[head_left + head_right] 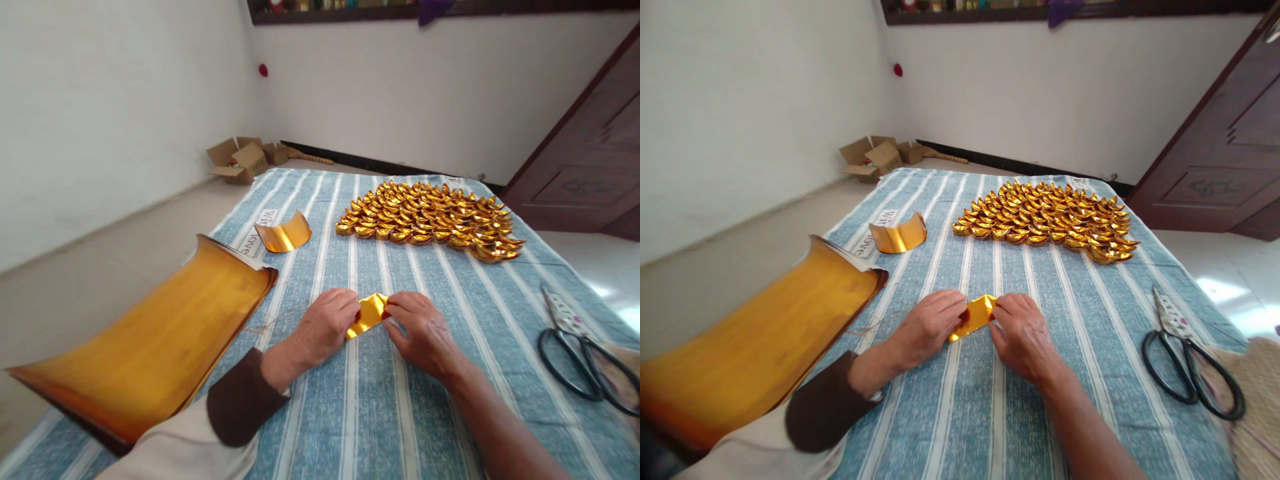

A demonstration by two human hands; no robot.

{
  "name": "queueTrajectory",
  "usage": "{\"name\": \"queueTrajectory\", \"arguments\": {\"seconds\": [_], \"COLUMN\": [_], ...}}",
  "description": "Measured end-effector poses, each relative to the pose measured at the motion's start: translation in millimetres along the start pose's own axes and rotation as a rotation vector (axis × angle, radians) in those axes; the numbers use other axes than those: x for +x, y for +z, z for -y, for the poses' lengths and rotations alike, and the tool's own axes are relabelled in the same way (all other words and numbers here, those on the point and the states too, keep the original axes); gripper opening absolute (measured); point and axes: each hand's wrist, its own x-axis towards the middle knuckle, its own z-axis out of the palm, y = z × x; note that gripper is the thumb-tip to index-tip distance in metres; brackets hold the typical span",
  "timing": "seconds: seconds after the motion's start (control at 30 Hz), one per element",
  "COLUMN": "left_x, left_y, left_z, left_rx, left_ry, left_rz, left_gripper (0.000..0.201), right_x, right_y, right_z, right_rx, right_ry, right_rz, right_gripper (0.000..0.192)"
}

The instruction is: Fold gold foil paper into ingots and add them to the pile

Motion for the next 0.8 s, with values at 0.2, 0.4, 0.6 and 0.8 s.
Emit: {"name": "queueTrajectory", "arguments": {"seconds": [0.2,0.4,0.6,0.8], "left_x": [-11,-13,-16,-18], "left_y": [-6.9,-12.8,-14.0,-16.7], "left_z": [-2,-8,-14,-14], "left_rx": [-0.007,-0.051,-0.078,-0.134], "left_ry": [0.028,0.01,-0.031,-0.048], "left_rz": [-0.001,0.007,0.041,0.09], "left_gripper": [0.017,0.019,0.021,0.019], "right_x": [1,-1,0,2], "right_y": [1,8,9,7], "right_z": [9,14,21,24], "right_rx": [-0.097,-0.174,-0.131,-0.07], "right_ry": [-0.074,-0.133,-0.178,-0.199], "right_rz": [0.021,0.02,0.046,0.071], "right_gripper": [0.009,0.014,0.017,0.011]}}
